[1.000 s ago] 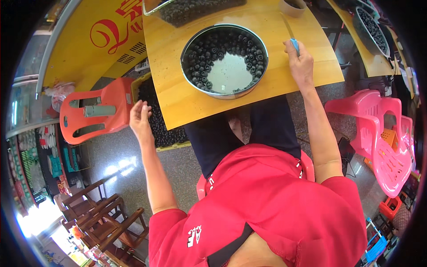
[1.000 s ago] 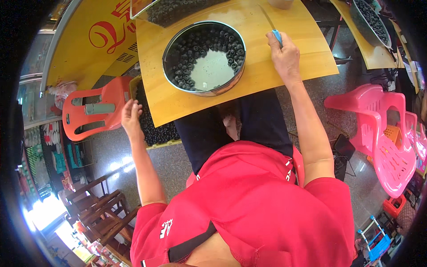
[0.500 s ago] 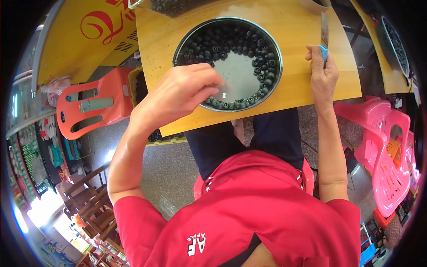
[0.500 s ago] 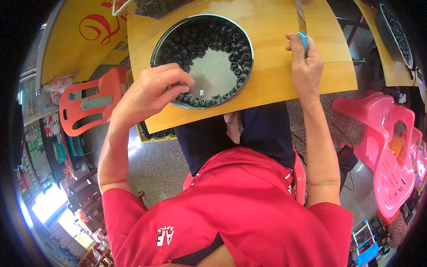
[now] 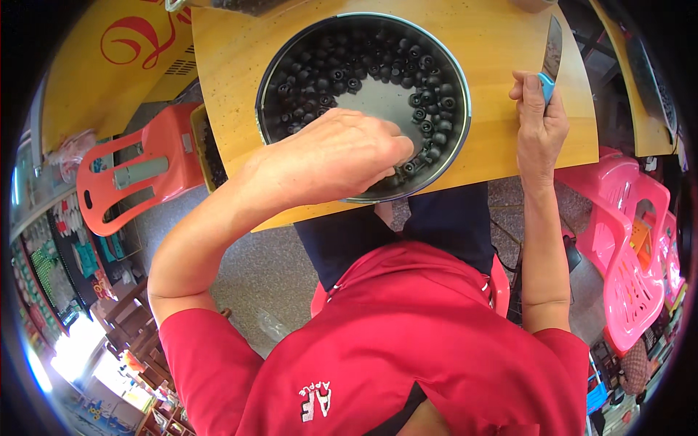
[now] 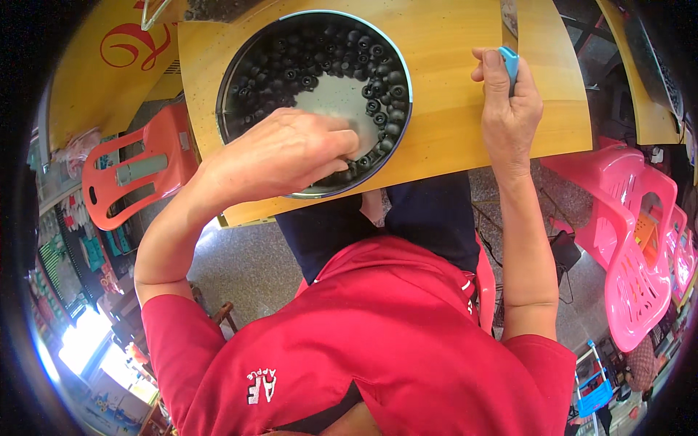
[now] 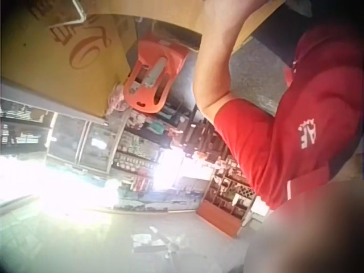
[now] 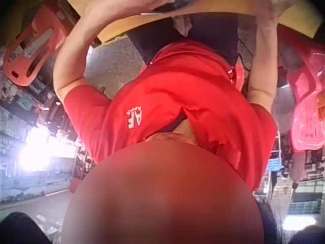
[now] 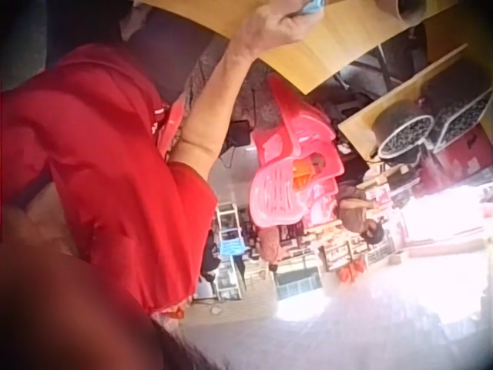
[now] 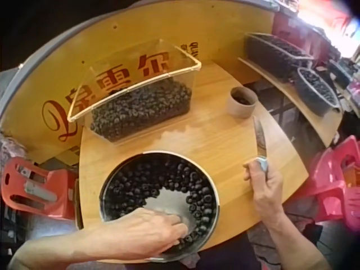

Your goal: Manually pitting small black fruits using a paring knife at a workstation.

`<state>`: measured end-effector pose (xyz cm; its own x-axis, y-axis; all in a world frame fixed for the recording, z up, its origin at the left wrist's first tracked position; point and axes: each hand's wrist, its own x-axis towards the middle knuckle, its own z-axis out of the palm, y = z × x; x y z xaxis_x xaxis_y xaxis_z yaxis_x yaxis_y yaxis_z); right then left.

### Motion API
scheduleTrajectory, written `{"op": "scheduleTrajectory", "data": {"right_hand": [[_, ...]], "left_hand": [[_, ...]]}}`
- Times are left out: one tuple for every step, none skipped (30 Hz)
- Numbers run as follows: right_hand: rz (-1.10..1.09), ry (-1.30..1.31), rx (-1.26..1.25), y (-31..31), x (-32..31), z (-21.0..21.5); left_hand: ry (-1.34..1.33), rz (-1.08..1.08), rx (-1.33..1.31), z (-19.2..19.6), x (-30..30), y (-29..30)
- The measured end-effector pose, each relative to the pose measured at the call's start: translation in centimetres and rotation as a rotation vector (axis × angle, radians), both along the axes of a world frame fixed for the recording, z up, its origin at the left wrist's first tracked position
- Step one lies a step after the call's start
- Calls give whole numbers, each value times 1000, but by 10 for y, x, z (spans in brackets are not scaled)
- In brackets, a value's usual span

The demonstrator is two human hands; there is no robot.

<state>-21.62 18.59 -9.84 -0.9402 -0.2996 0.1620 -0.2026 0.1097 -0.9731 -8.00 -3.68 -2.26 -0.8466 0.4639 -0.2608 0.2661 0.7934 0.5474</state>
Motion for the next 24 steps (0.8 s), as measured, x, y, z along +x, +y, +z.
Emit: {"op": "scheduleTrajectory", "data": {"right_hand": [[-1,10,3,0,0,0],[-1,9,5,-1,0,0],[0,-1,-4,-1,-1,0],[0,-8,-13,-1,-1,1],[0,-8,-13,-2,-1,1],[-3,-7,-3,-2,-1,2],[-6,-7,7,-1,-1,2],[-8,-6,7,-1,-1,1],[-10,-5,-3,-1,-1,0],[-9,-5,-14,-1,-2,0],[-9,-4,-16,-1,-1,0],[-7,5,-6,-1,-1,1],[-6,14,5,0,-1,1],[-7,15,4,0,-1,0],[-7,9,7,1,-1,0],[-8,3,10,1,-1,0],[-9,4,9,1,-1,0],[-7,3,12,1,-1,0],[-3,1,16,1,-1,0],[-4,2,14,1,-1,-1],[4,10,8,0,-2,-4],[13,17,2,0,-2,-4],[11,19,0,0,-2,-3],[12,20,1,-1,-2,-2]], "left_hand": [[1,-15,-24,-1,-1,1],[0,-15,-21,-3,-2,1],[68,-15,-64,-5,-2,2],[138,-15,-108,-7,-2,2],[138,-15,-107,-8,-2,2],[182,38,-116,-9,-1,1],[224,90,-123,-10,-1,0],[225,89,-122,-8,-1,-2],[215,142,-88,-5,-1,-6],[203,197,-56,-1,-1,-9],[203,197,-57,3,0,-12],[192,211,-56,6,2,-16],[181,224,-53,9,3,-19],[156,222,-44,12,4,-22],[158,221,-45,13,5,-24],[118,189,-41,15,8,-25],[79,158,-37,16,9,-26],[81,156,-39,16,10,-26],[48,126,-67,16,11,-26],[16,96,-95,15,12,-25],[18,95,-96,13,13,-25],[42,85,-98,11,15,-24],[67,75,-99,9,17,-23],[71,72,-100,9,16,-23]]}}
